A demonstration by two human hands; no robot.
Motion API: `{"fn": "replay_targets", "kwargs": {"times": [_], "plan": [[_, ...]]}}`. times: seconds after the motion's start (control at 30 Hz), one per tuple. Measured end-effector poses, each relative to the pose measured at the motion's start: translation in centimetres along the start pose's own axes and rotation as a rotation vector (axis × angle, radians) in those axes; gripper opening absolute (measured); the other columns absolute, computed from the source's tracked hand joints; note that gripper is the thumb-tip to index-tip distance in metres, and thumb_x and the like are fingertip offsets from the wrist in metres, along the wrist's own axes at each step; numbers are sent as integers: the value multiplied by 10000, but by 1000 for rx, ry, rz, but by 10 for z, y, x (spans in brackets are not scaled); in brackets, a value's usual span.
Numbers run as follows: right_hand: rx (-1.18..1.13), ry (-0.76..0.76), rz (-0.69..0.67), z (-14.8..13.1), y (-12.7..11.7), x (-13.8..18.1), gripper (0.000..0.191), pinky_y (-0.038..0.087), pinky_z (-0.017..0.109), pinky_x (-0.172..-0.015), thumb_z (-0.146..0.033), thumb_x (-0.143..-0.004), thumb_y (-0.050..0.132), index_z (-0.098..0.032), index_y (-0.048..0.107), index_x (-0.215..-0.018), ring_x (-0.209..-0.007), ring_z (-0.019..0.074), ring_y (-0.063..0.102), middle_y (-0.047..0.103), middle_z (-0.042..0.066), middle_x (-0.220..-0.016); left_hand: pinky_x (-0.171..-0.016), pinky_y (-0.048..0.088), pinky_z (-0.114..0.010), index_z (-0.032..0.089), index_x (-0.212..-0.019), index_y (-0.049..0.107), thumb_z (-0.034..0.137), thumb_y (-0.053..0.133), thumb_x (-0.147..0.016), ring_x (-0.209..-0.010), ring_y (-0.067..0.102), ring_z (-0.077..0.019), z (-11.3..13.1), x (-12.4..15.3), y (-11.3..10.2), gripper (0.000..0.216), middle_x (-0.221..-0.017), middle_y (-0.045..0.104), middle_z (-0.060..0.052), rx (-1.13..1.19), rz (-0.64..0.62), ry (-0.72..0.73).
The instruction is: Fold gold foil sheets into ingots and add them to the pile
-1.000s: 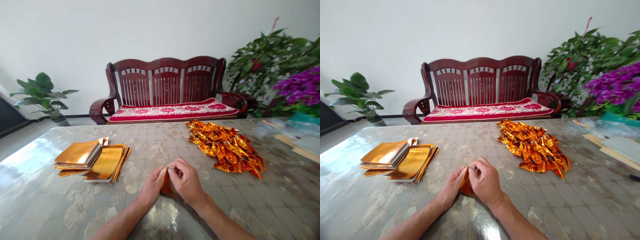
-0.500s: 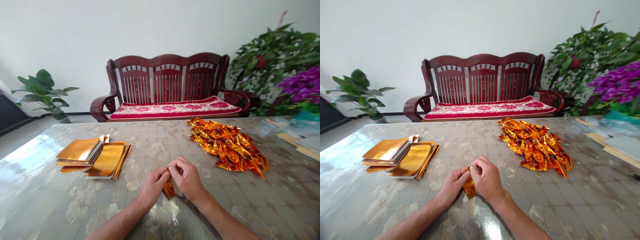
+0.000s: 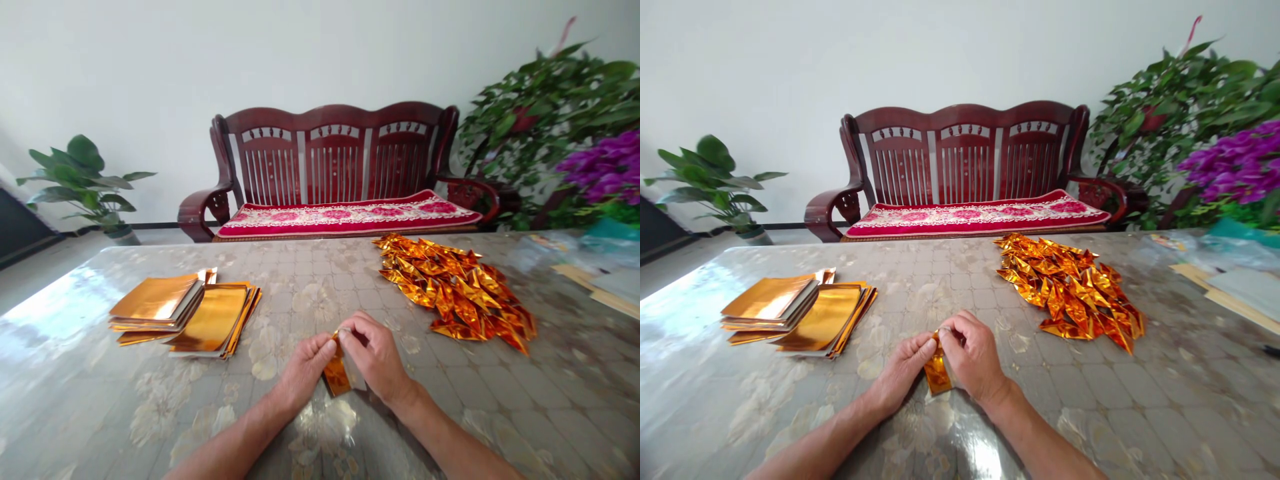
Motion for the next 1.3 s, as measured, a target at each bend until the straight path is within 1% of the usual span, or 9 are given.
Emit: {"fn": "replay_targets", "kwargs": {"times": [0.13, 0.37, 0.6, 0.7, 0.77, 0.87, 1.0, 1.13, 1.3], "plan": [[-16, -24, -9, 0, 0, 0, 185, 408, 249, -637, -227, -885, 551, -193, 650, -732, -678, 140, 549, 575, -1, -717, -681, 413, -223, 130, -812, 649, 557, 640, -843, -687, 485, -118, 0, -2, -4, 429, -729, 558, 0, -88, -5, 45], [-7, -59, 6, -3, -1, 0, 171, 409, 244, -628, -219, -891, 559, -190, 664, -758, -674, 132, 543, 582, 1, -736, -695, 372, -225, 136, -757, 629, 474, 559, -919, -729, 454, -128, 3, -3, -8, 382, -734, 505, 4, -320, 12, 158], [38, -111, 34, -1, 1, 0, 154, 415, 243, -606, -212, -901, 566, -197, 676, -793, -655, 127, 542, 589, 3, -743, -735, 376, -246, 144, -758, 593, 457, 495, -954, -763, 455, -141, 7, -2, -9, 383, -766, 491, 0, -403, 15, 226], [34, -172, 21, -1, 1, -1, 146, 438, 245, -639, -199, -912, 562, -203, 679, -825, -701, 133, 566, 600, 10, -774, -692, 371, -241, 155, -720, 539, 469, 422, -984, -717, 428, -129, 9, -1, -10, 427, -728, 455, 12, -420, 41, 237], [28, -219, 9, -2, 1, -1, 143, 457, 249, -680, -183, -917, 559, -208, 682, -850, -746, 137, 583, 609, 14, -799, -676, 377, -237, 158, -700, 537, 449, 421, -989, -699, 435, -126, 11, -1, -11, 426, -709, 459, 15, -457, 57, 264], [26, -272, 2, -2, 0, 0, 143, 472, 256, -724, -165, -923, 556, -219, 685, -894, -791, 141, 597, 622, 16, -830, -699, 410, -234, 156, -739, 615, 379, 476, -982, -727, 511, -132, 14, 1, -10, 358, -731, 542, 0, -579, 98, 371], [66, -342, -16, -2, 0, 2, 131, 480, 295, -779, -173, -897, 599, -229, 664, -995, -871, 168, 608, 642, 29, -914, -783, 470, -233, 185, -914, 713, 257, 514, -980, -840, 620, -141, 17, 6, -11, 222, -868, 670, -31, -692, 182, 556], [151, -386, 19, 3, 0, 2, 208, 465, 327, -789, -123, -845, 636, -232, 633, -1022, -869, 185, 604, 658, 27, -926, -787, 510, -211, 223, -1028, 736, 180, 579, -945, -857, 664, -126, 16, 9, -13, 183, -918, 706, -28, -700, 255, 716], [221, -443, 94, 8, 1, 1, 305, 442, 336, -762, -8, -797, 580, -238, 626, -993, -826, 187, 599, 672, 11, -872, -757, 535, -201, 226, -1051, 745, 111, 581, -921, -843, 683, -123, 17, 9, -15, 239, -919, 722, -32, -724, 272, 815]]}}
Point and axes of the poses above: each hand's wrist, its own x-axis away from the middle knuckle, its own y-axis out of the palm, z = x × y, the point moved 2 cm from there along -x, towards the middle knuckle
